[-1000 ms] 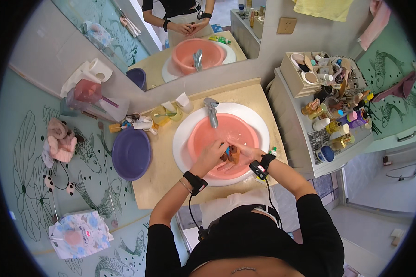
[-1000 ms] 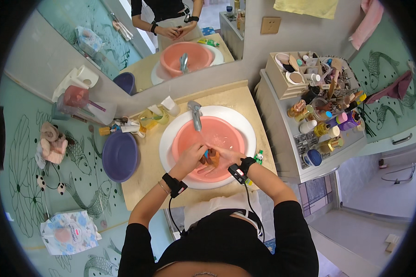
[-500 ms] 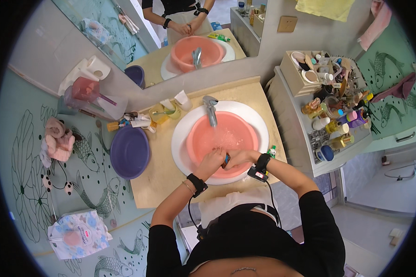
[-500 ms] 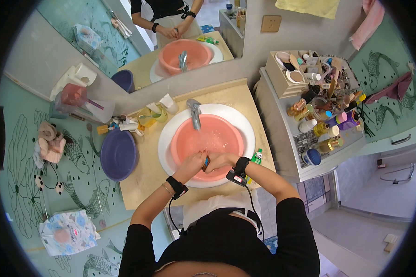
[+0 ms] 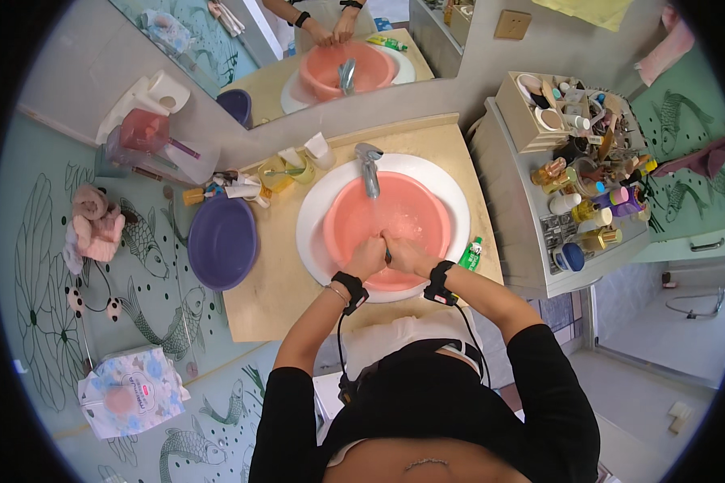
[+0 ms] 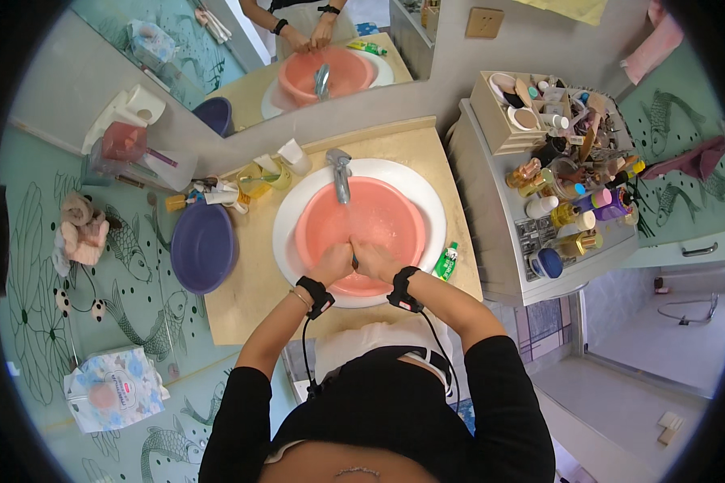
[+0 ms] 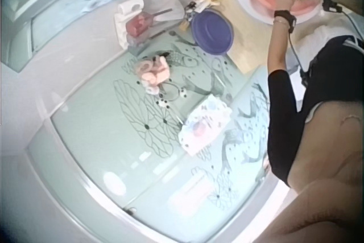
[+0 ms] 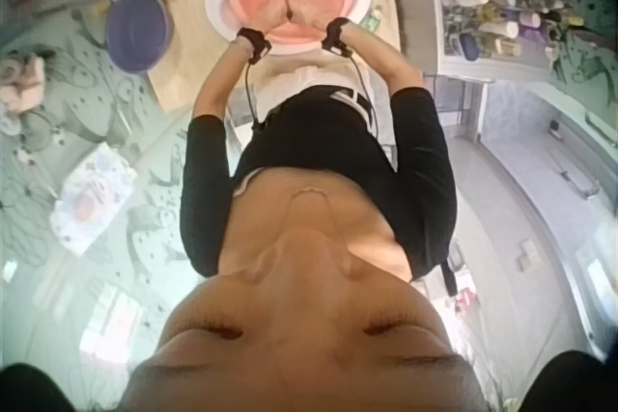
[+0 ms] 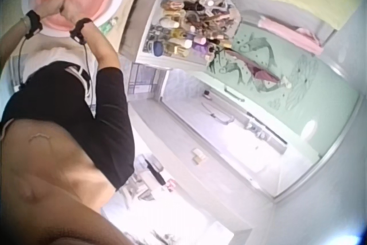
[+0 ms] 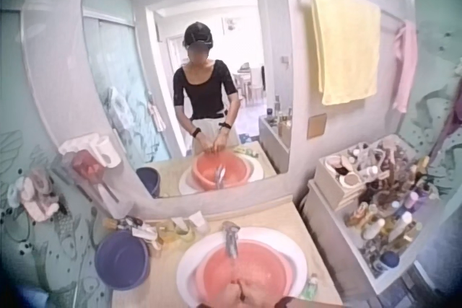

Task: Carrying a basin of water with a cloth to a sink and washing the cloth by hand.

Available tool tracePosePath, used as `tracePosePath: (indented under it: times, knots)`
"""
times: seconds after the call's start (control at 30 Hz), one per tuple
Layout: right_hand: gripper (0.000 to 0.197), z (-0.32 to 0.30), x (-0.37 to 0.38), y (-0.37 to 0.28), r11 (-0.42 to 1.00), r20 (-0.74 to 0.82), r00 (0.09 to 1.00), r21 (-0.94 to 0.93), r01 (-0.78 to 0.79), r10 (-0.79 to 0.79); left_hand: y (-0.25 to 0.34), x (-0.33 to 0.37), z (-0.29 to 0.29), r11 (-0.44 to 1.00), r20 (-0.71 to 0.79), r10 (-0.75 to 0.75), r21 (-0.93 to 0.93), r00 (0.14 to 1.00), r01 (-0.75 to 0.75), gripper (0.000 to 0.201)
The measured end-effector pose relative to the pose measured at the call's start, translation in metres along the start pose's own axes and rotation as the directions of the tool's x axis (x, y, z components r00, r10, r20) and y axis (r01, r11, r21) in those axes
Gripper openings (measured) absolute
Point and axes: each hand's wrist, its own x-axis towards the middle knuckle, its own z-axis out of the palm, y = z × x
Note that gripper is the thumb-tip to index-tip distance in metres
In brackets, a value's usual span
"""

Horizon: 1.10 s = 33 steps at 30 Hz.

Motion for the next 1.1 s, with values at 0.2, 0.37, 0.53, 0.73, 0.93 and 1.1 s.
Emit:
tracePosePath:
  times: [0.2, 0.37, 0.53, 0.73, 0.93, 1.1]
  knots:
    - [0.041, -0.006, -0.002, -0.021, 0.990, 0.073, 0.996, -0.136, -0.043, 0.054, -0.021, -0.002, 0.015, 0.993, 0.032, -0.053, -0.104, 0.998, 0.056, 0.011]
    - [0.051, 0.006, -0.001, -0.007, 0.984, 0.025, 0.999, -0.179, -0.017, 0.022, -0.021, 0.003, 0.013, 0.994, 0.137, -0.009, -0.106, 0.991, 0.024, 0.012]
    - [0.049, -0.005, -0.008, -0.017, 0.972, -0.072, 0.995, -0.229, 0.057, -0.075, -0.016, 0.002, 0.007, 0.998, 0.182, -0.032, -0.042, 0.983, 0.040, 0.015]
    - [0.047, -0.018, -0.023, -0.004, 0.998, -0.065, 0.996, -0.034, -0.060, 0.058, 0.000, -0.014, -0.008, 0.940, -0.105, 0.039, -0.333, 0.994, -0.072, 0.037]
    - [0.049, -0.023, -0.045, 0.063, 0.805, -0.167, 0.955, 0.584, -0.103, 0.243, -0.033, -0.037, -0.017, 0.989, -0.481, -0.149, -0.052, 0.864, 0.141, 0.055]
    - [0.044, -0.038, -0.053, 0.063, 0.594, -0.150, 0.942, 0.802, -0.061, 0.299, -0.083, -0.046, 0.008, 0.773, -0.325, -0.630, -0.347, 0.706, 0.531, 0.063]
